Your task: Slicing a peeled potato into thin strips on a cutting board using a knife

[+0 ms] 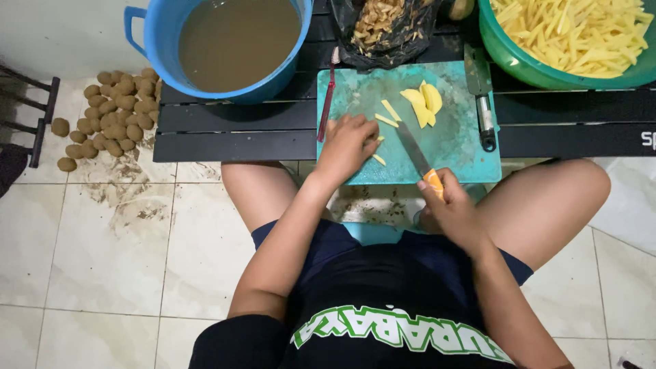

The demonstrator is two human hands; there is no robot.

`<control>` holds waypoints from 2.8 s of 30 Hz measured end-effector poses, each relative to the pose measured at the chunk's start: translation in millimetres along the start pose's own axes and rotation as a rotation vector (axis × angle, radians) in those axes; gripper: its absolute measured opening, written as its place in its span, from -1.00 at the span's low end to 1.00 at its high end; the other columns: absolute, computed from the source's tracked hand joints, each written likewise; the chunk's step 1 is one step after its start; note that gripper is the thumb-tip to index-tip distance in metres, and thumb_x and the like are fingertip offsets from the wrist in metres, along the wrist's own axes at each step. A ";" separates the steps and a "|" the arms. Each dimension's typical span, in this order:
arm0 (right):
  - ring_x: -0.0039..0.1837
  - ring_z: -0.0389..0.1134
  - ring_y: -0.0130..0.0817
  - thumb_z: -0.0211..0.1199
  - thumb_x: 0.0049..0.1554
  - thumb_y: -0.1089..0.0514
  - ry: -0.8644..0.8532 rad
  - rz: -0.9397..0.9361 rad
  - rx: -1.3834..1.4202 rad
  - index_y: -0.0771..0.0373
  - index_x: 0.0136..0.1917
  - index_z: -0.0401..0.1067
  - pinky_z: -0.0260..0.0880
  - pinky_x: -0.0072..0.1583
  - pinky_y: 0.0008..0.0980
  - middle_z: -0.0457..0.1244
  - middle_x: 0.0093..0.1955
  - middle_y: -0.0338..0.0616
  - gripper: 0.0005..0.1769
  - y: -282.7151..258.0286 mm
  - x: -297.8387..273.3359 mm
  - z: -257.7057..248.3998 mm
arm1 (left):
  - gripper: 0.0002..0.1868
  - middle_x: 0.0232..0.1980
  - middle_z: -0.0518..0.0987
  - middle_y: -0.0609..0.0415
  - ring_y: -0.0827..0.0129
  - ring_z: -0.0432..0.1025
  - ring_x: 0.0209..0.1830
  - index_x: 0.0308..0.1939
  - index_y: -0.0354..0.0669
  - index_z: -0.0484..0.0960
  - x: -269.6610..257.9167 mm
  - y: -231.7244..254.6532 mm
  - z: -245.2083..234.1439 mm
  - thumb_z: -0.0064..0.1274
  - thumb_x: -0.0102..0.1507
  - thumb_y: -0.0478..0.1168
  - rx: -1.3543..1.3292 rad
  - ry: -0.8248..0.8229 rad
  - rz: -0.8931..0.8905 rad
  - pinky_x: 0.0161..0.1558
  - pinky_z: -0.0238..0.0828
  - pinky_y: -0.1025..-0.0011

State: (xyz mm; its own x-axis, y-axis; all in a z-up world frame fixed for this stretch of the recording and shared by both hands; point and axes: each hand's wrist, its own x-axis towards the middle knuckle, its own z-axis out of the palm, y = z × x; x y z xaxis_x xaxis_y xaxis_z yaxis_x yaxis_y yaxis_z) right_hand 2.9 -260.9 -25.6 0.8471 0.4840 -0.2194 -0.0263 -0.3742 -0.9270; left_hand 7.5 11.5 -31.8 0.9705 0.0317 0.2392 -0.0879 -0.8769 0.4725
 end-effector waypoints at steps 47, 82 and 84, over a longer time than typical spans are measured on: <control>0.05 0.39 0.44 -0.17 0.42 0.00 0.007 -0.068 -0.442 0.14 0.41 0.13 0.39 -0.08 0.32 0.26 0.09 0.29 -0.63 -40.5 -16.5 49.4 | -0.95 -0.35 0.49 0.28 0.30 0.52 -0.28 -0.27 0.16 0.65 -21.0 1.4 23.6 0.15 0.23 -0.07 -0.135 0.225 -0.145 -0.10 0.05 0.32; -0.23 0.08 -0.54 0.11 0.40 0.18 0.276 -0.260 -0.002 0.19 0.39 0.28 0.10 -0.20 -0.54 0.07 -0.22 -0.24 -0.70 29.3 5.9 -27.0 | -0.76 -0.01 0.48 0.21 0.15 0.41 0.04 0.01 0.17 0.64 -3.2 23.9 11.8 0.17 0.25 -0.08 -0.086 0.142 -0.015 -0.01 0.11 0.11; -0.26 0.08 -0.56 0.11 0.41 0.17 0.295 -0.244 0.031 0.18 0.39 0.28 0.11 -0.22 -0.55 0.09 -0.22 -0.24 -0.70 27.4 4.3 -28.1 | -0.80 0.00 0.44 0.24 0.18 0.36 0.05 -0.04 0.18 0.65 10.4 34.4 17.3 0.17 0.24 -0.08 -0.011 0.105 0.071 0.00 0.15 0.06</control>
State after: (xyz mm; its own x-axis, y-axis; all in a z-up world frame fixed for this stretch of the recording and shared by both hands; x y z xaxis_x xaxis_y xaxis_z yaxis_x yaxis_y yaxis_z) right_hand 20.7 -291.3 -43.4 0.9466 0.3060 0.1020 0.1833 -0.2501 -0.9507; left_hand 18.4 -26.6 -27.8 0.9331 0.0205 0.3591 -0.1582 -0.8733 0.4607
